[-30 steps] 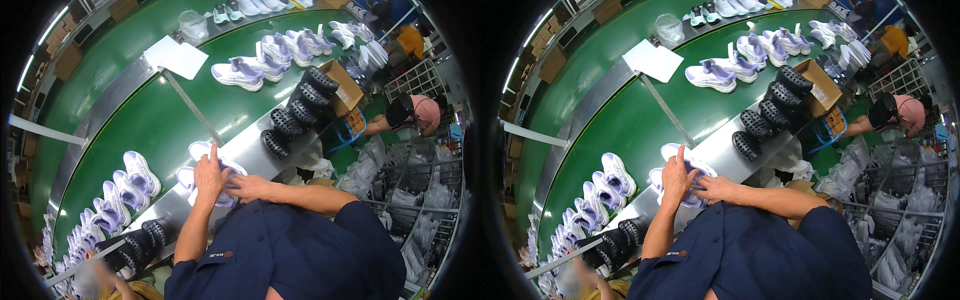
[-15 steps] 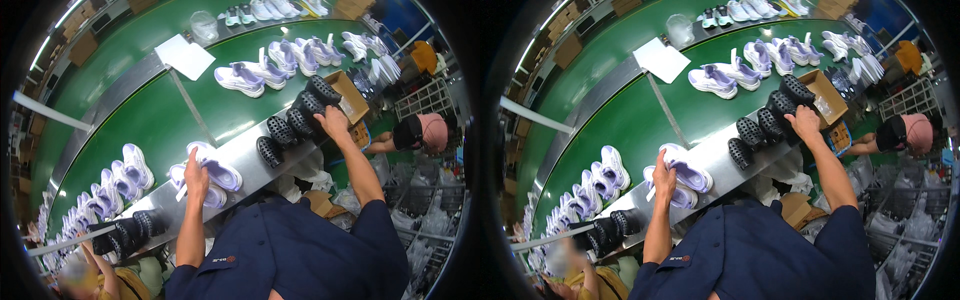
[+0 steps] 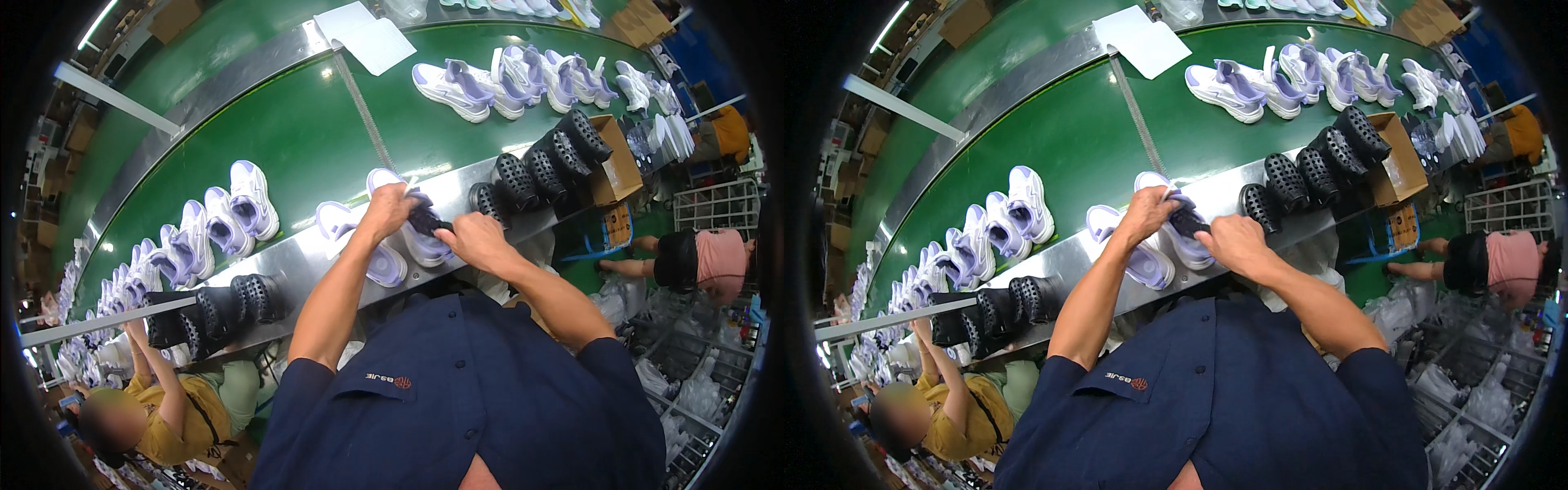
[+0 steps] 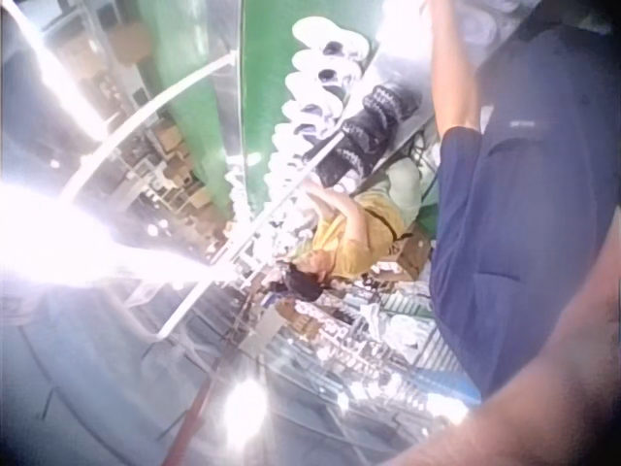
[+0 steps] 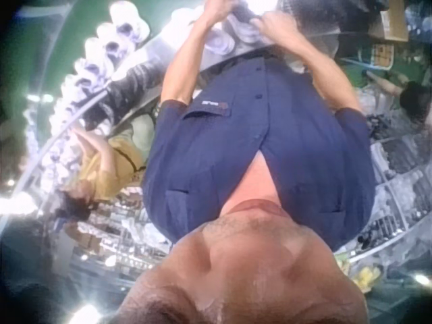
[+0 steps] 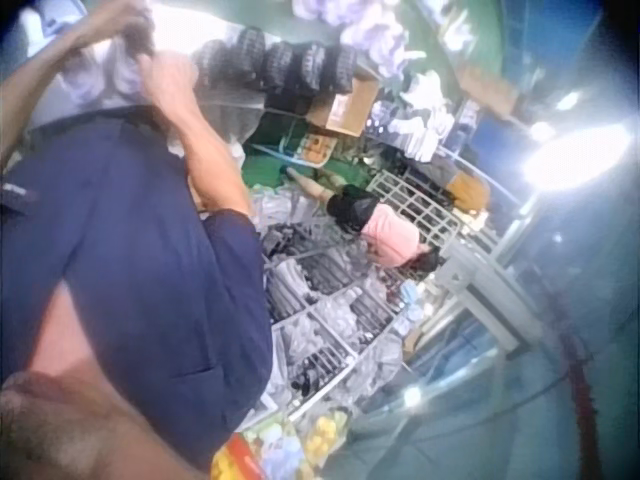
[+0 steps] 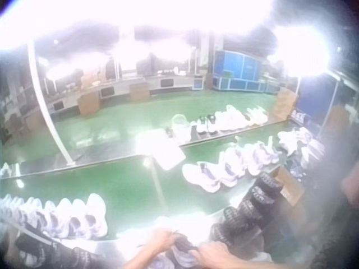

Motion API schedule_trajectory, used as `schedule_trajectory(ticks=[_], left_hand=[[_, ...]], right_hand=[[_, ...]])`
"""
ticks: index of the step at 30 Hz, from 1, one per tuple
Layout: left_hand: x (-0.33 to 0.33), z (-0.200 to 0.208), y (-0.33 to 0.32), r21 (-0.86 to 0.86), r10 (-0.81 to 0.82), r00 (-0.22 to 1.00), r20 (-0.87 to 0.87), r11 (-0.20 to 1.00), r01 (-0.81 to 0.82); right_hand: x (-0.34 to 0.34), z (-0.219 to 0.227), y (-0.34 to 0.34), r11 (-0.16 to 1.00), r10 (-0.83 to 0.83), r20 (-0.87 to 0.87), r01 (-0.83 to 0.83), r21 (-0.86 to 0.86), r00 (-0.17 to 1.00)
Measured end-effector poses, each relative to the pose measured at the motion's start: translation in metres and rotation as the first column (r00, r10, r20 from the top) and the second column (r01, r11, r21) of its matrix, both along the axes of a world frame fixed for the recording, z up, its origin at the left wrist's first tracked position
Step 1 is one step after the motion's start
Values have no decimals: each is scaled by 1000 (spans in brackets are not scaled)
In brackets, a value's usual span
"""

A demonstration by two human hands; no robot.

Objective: The person inserts plastic shoe shapers into shoes by hand and places the shoes onto a conveyor belt.

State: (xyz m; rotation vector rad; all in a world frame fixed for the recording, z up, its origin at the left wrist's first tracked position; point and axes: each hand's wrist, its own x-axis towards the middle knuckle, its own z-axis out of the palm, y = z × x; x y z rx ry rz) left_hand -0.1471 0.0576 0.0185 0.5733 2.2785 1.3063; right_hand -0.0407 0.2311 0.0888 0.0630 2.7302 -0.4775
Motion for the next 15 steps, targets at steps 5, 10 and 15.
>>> schedule_trajectory(ticks=[5,10,15], left_hand=[[7,-24,14,90,-5,942,-334,995,38],[47,-19,0,13,151,978,-143,989,-150],[56,-38,31,-197,378,919,-111,898,-394]], right_hand=[[-7,-81,-44,998,-8,-242,22,58,970],[9,-63,-8,994,-90,-455,48,-102,886],[-27,-91,-7,978,-184,-130,169,-120,974]])
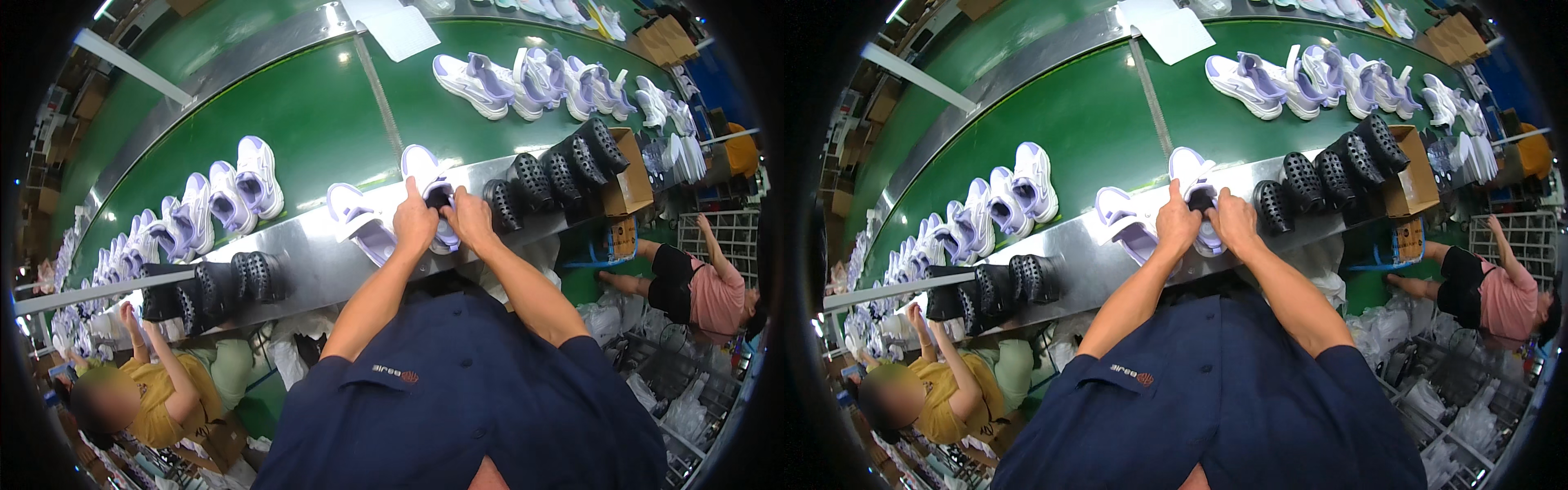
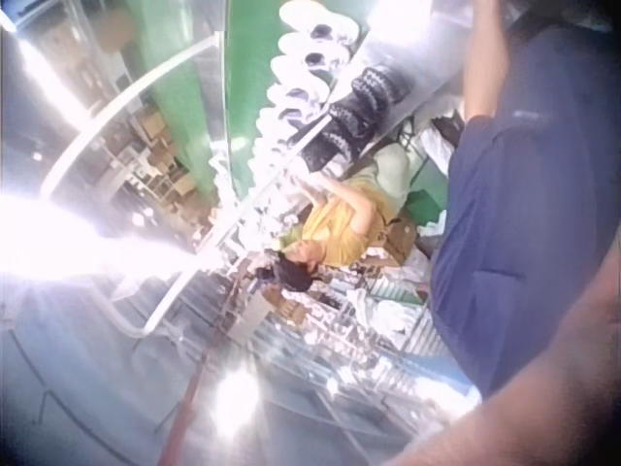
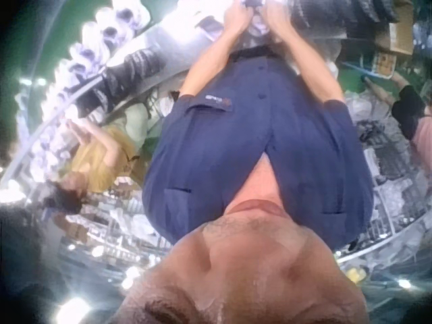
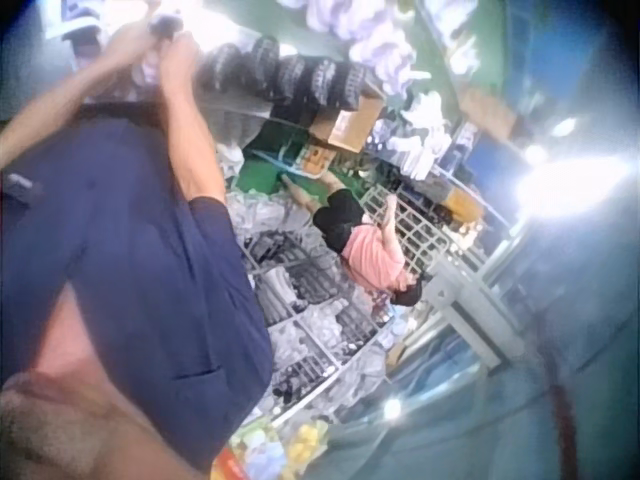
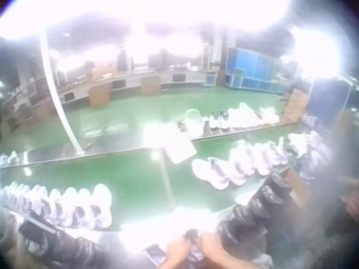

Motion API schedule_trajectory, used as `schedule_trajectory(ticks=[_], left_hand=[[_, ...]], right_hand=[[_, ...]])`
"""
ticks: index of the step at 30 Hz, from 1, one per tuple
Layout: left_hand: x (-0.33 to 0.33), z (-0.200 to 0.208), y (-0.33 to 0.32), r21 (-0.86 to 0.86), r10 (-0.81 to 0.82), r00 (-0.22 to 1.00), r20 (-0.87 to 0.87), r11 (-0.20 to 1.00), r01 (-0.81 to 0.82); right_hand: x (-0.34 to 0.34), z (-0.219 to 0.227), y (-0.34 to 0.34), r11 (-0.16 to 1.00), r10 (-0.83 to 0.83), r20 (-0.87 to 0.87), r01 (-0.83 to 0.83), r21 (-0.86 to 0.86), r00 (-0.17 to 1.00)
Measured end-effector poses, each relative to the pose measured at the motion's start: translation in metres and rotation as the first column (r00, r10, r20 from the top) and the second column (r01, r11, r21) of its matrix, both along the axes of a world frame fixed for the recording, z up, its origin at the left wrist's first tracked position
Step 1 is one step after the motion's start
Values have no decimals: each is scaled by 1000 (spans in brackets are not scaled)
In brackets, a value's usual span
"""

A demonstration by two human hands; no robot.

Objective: The person inserts plastic shoe shapers into shoes by hand and places the shoes onto a conveyor belt.

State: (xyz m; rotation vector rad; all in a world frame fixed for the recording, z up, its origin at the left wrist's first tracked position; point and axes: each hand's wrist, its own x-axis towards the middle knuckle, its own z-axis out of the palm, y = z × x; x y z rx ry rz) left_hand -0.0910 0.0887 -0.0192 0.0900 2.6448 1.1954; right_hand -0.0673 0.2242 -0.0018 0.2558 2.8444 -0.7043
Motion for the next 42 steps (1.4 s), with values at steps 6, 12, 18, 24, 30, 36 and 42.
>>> schedule_trajectory(ticks=[6,12,18,24,30,36,42], left_hand=[[34,23,-16,59,-6,962,-274,998,23],[90,30,-95,-295,384,922,-57,875,-383],[32,-24,-87,-26,145,976,-163,988,-151],[79,22,-192,-155,267,810,-522,904,-398],[128,100,-387,-467,435,508,-744,206,-860],[154,52,-486,-503,572,587,-573,320,-803],[153,146,-368,-299,414,507,-756,471,-830]], right_hand=[[-4,-31,10,998,28,-110,-21,67,994],[3,-31,12,984,167,-86,-160,83,982],[5,-16,-2,981,190,-32,-189,35,981],[46,50,25,973,214,182,-193,-126,960],[56,62,-6,863,114,380,97,-495,918],[55,66,-56,838,284,347,-56,-542,894],[53,83,-90,872,294,158,-197,-449,943]])
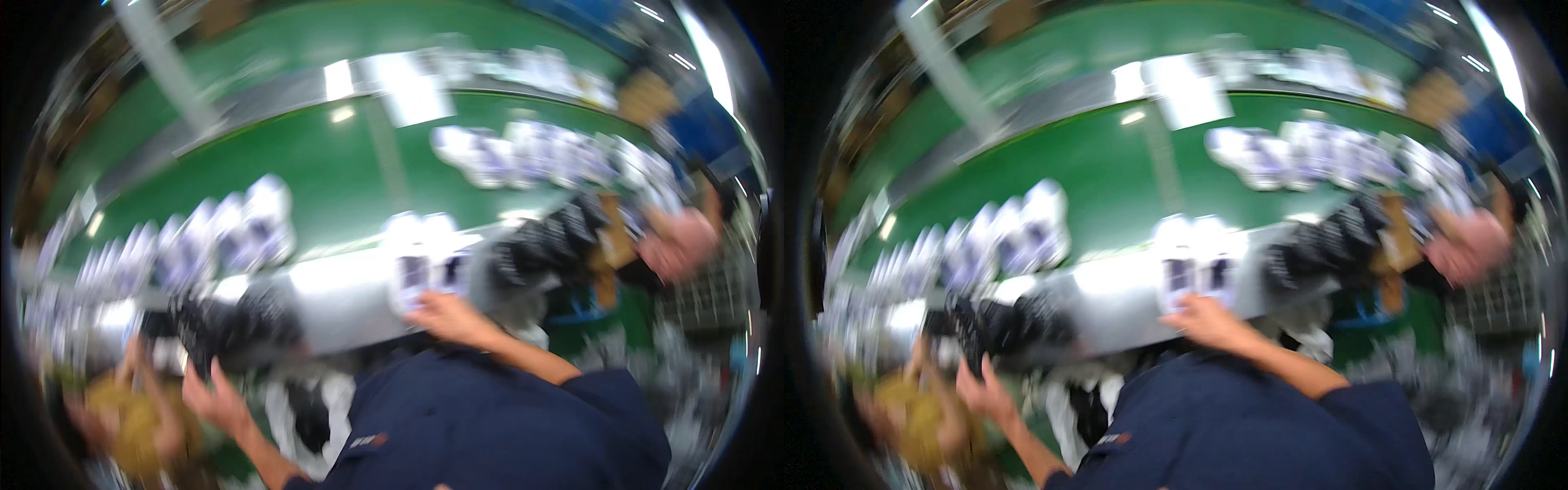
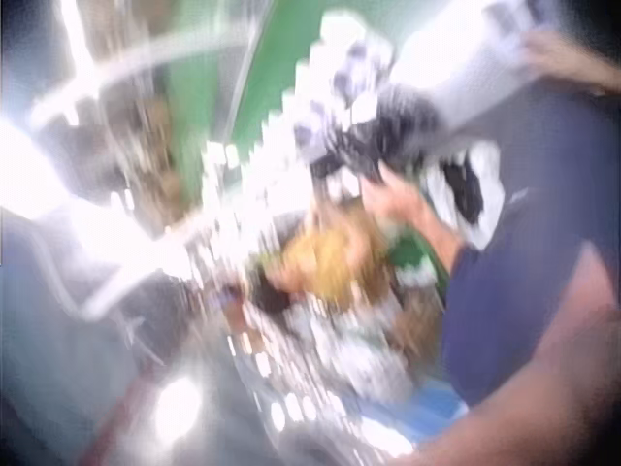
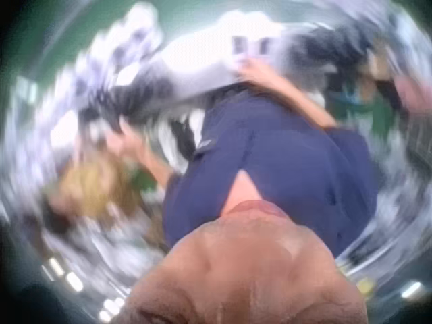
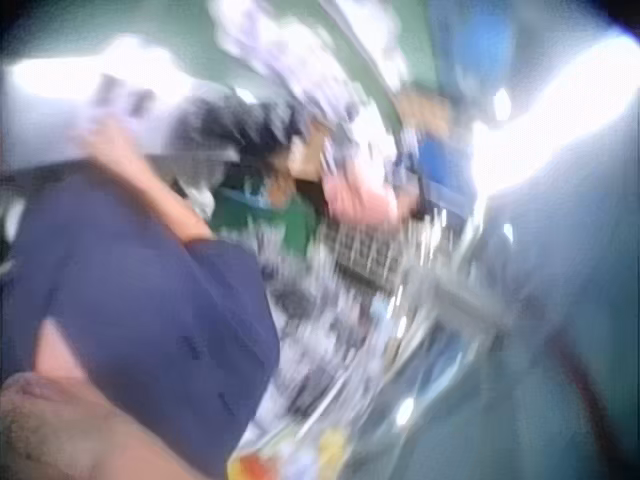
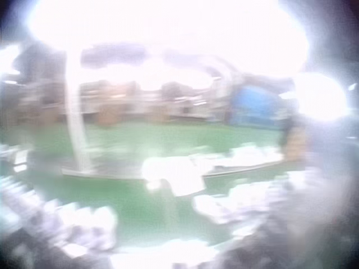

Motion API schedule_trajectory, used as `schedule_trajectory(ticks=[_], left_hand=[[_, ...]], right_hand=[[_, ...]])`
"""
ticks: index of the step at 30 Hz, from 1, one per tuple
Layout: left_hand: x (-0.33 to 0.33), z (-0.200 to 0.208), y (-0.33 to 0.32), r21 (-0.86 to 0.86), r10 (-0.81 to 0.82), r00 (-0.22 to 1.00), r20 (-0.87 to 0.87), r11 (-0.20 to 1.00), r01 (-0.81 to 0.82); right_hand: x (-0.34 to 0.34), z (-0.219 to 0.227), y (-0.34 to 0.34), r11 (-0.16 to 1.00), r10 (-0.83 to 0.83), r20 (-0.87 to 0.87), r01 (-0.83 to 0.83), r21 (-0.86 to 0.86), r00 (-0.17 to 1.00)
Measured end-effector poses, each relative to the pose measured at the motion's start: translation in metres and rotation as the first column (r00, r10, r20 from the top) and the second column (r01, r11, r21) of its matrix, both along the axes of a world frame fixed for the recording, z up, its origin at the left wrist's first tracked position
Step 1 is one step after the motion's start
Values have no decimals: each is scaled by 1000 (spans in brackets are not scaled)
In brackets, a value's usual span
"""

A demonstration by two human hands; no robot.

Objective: The person inserts plastic shoe shapers into shoes by hand and places the shoes onto a conveyor belt.

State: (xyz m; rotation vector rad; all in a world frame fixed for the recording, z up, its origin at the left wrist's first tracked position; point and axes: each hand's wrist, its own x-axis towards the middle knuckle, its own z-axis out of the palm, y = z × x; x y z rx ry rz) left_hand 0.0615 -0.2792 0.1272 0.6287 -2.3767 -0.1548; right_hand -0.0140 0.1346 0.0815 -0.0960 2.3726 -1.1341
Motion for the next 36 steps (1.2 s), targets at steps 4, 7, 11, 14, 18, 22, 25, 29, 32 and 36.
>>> schedule_trajectory(ticks=[4,7,11,14,18,22,25,29,32,36], left_hand=[[-25,5,112,101,-550,835,-25,829,550],[-50,-2,176,177,-850,524,-57,508,843],[-88,5,185,744,-820,531,-215,214,632],[-119,21,218,849,-738,441,-511,-354,391],[-131,-15,215,907,-680,602,-419,-280,316],[-118,-38,226,983,-576,797,-181,-72,171],[-113,-43,241,977,-492,845,-209,-150,154],[-106,-57,234,992,-514,849,-120,-99,81],[-100,-74,230,996,-596,799,-82,-68,52],[-123,-90,226,577,-676,717,170,658,484]], right_hand=[[-9,13,-71,836,-53,240,174,-520,969],[-12,35,-76,502,-159,450,465,-729,879],[-8,32,-27,304,-137,574,586,-751,807],[1,23,-21,514,114,623,490,-704,774],[9,56,-9,880,-90,205,174,-441,975],[31,77,3,980,81,-221,-37,198,972],[32,65,11,977,111,-319,-44,211,941],[25,67,5,965,176,-148,-141,223,973],[27,58,10,985,118,-122,-101,137,986],[11,52,20,949,89,-119,-48,311,989]])
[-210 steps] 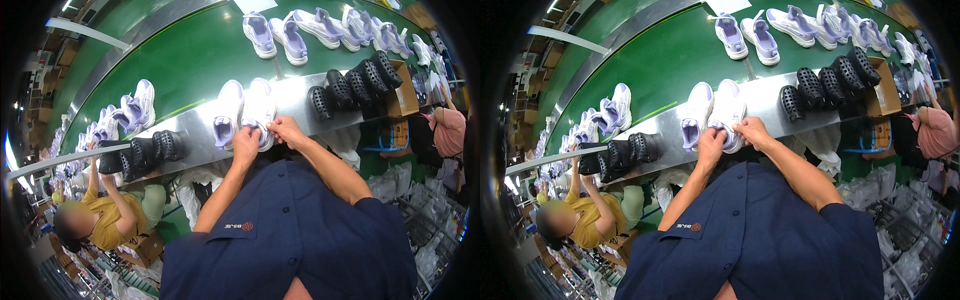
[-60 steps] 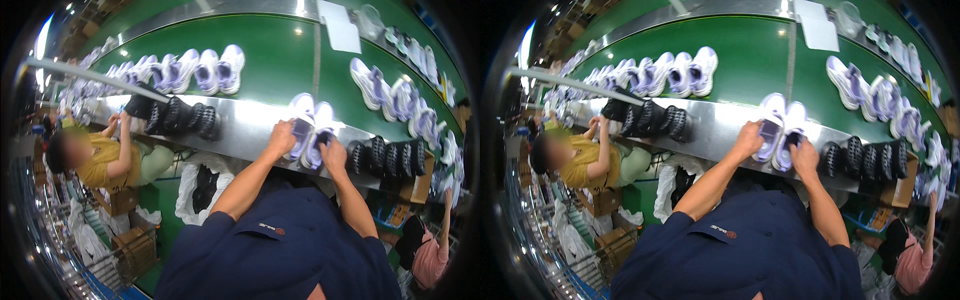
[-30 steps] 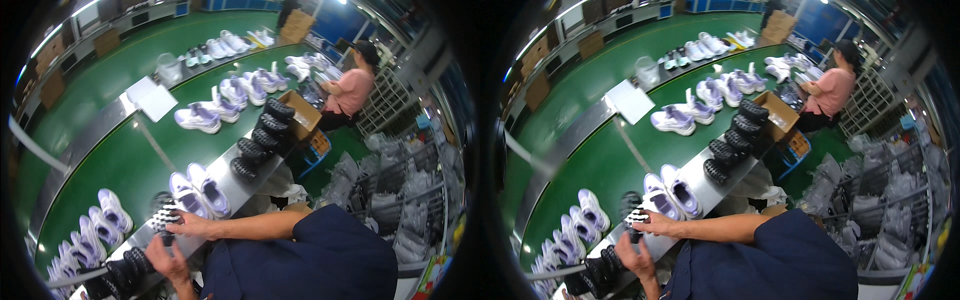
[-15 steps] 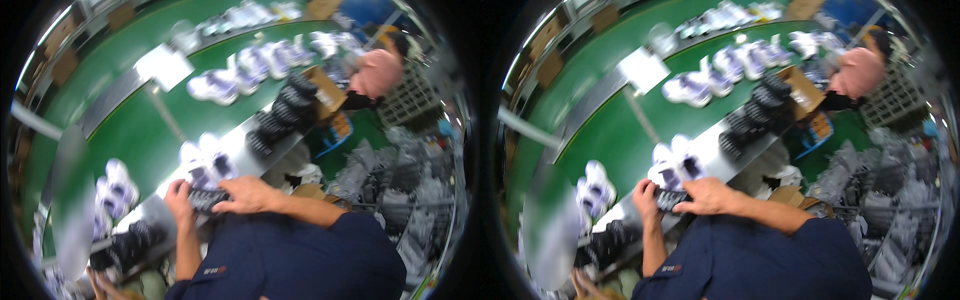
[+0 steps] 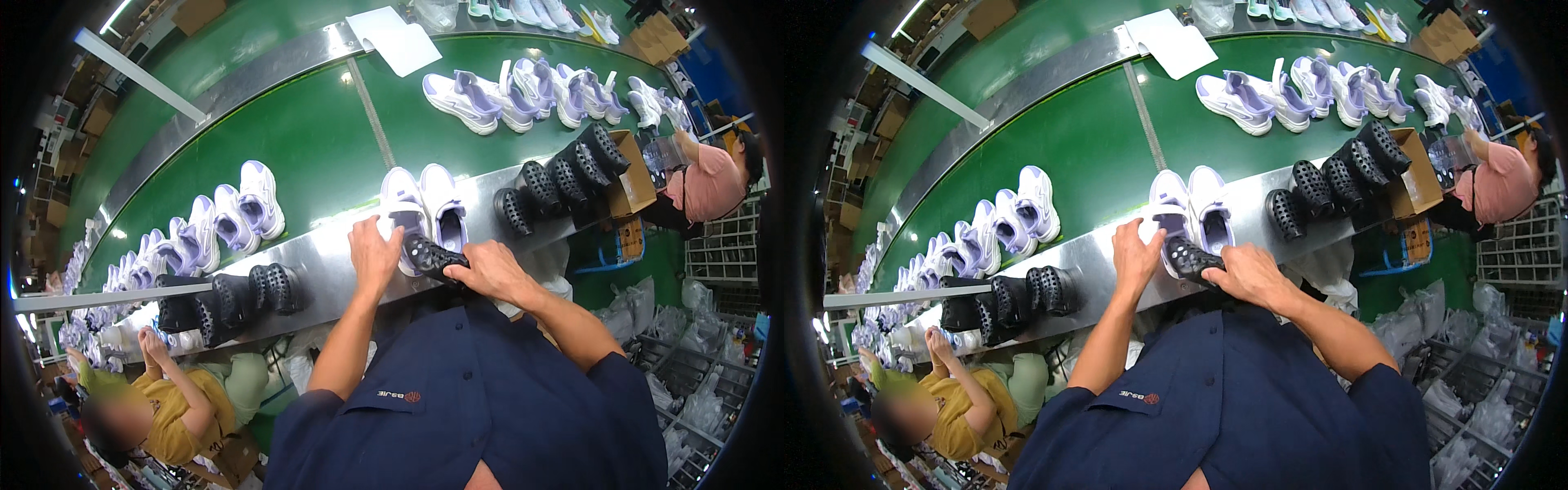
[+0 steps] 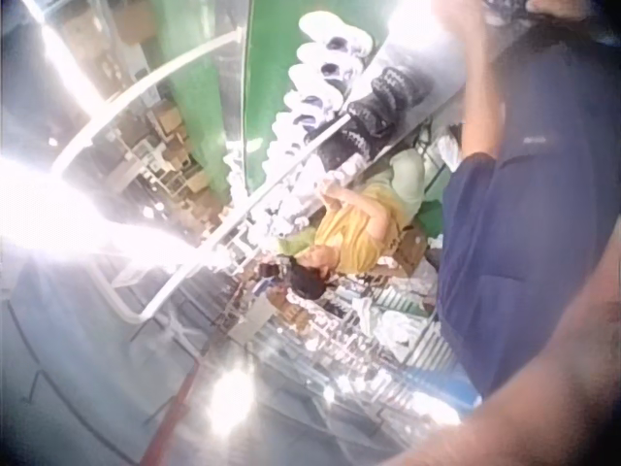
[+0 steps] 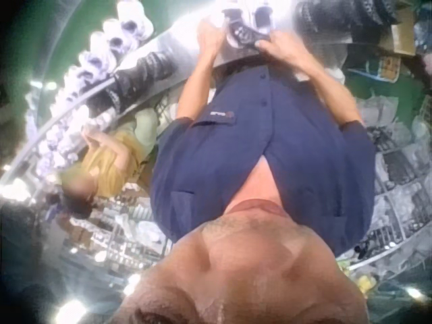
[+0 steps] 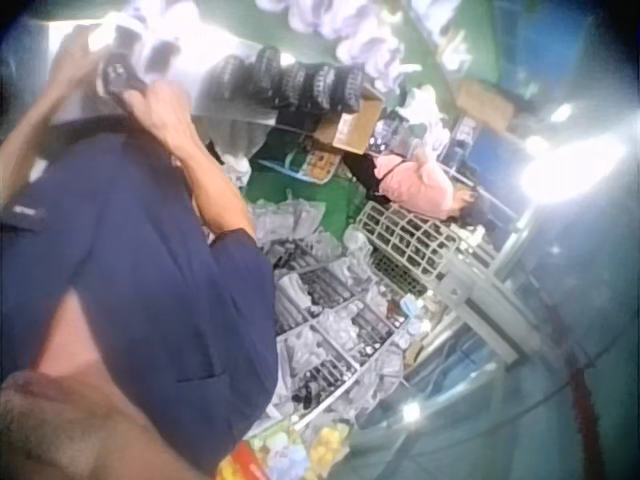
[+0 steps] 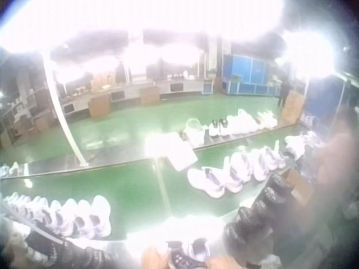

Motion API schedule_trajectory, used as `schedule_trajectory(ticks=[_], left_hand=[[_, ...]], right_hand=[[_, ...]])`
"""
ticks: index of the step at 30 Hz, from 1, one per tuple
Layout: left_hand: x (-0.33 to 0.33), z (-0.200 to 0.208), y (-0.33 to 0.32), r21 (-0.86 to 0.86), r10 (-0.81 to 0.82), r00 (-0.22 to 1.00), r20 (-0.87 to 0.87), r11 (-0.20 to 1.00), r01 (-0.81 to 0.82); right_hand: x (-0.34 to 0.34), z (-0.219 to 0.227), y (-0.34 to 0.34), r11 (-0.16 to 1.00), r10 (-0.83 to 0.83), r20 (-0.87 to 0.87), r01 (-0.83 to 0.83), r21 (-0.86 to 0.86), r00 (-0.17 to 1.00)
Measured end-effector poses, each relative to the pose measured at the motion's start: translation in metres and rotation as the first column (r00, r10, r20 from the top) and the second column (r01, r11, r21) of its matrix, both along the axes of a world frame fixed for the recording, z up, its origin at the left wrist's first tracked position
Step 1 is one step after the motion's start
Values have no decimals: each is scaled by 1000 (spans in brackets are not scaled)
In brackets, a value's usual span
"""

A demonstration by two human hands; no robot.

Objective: The person inserts plastic shoe shapers into shoes by hand and places the shoes onto a conveyor belt.

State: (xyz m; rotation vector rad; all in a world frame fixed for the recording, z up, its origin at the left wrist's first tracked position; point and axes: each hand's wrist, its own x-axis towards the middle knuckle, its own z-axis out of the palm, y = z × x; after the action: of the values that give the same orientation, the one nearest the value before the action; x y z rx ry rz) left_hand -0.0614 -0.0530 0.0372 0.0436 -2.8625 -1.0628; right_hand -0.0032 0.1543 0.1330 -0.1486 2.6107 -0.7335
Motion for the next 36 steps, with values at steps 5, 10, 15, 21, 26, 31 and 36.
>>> schedule_trajectory(ticks=[5,10,15,21,26,31,36], left_hand=[[-42,-28,-2,22,-330,937,-116,942,335],[-43,-26,-7,131,-383,923,-44,913,386],[-42,-31,-30,296,-293,954,71,919,260],[-38,-42,-25,388,-345,936,68,874,294],[-10,-51,-41,118,-162,984,-79,978,170],[9,-37,-4,212,-126,934,335,976,56],[10,-47,9,-71,52,943,330,997,-30]], right_hand=[[-30,-6,-23,982,36,-122,-13,188,992],[-36,-93,-71,937,128,-404,23,347,906],[-25,-108,-71,934,307,-489,-160,319,817],[-43,-140,-88,984,26,-552,75,159,833],[-21,-105,-57,965,-231,-530,124,-229,816],[-45,-105,-61,980,-195,-190,183,-79,962],[-61,-122,-70,971,-224,-241,238,33,944]])
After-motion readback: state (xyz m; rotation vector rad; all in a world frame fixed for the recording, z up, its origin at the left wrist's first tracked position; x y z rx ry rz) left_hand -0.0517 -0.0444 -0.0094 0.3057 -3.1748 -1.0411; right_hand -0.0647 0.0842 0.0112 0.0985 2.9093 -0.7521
